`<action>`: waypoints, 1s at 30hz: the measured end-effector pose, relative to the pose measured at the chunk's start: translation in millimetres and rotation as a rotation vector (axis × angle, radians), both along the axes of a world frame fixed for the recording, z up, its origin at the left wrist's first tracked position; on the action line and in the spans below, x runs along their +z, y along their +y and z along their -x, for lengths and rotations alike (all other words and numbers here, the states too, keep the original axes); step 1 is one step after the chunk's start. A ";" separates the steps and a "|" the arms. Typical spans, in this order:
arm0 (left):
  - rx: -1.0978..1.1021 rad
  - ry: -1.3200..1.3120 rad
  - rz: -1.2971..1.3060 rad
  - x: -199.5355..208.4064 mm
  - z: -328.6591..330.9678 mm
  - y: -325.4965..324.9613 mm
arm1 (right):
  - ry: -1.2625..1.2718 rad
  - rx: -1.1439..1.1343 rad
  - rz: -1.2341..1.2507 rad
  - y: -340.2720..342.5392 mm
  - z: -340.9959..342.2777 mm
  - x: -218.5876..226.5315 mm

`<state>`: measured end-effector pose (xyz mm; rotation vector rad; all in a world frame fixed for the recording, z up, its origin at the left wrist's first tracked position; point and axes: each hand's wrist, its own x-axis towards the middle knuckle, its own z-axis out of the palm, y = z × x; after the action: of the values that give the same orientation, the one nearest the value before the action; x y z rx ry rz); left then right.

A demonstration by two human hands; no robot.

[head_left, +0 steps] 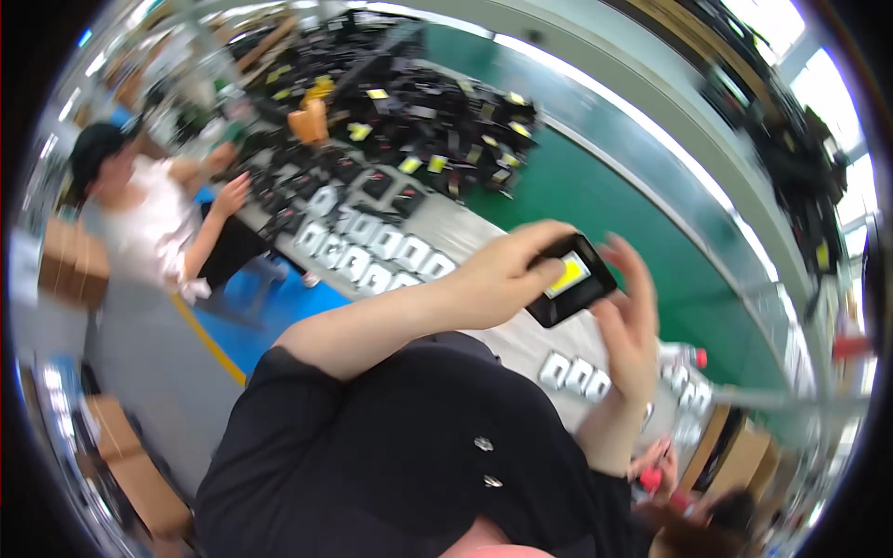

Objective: Assembling small LED lighting units by manually inserting chips into plastic housings on a production line.

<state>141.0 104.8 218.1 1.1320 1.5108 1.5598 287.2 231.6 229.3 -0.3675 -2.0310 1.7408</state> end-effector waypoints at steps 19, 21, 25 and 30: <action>0.955 1.197 0.557 -125.6 550.3 -149.8 | -0.656 0.128 0.155 -15.4 109.5 -156.4; 0.827 1.069 0.492 -136.7 519.5 -126.3 | -0.666 0.010 0.066 1.8 140.3 -188.3; 0.676 0.649 0.284 -148.2 391.8 -98.1 | -0.627 -0.368 -0.098 80.6 230.0 -293.7; 0.379 0.187 0.415 -184.3 250.7 -108.8 | -0.895 -0.573 -0.245 114.9 312.6 -328.4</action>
<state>-109.7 -4.0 33.8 0.7991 2.1534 1.3017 -25.4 346.5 -99.1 -1.6803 -2.2915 1.0168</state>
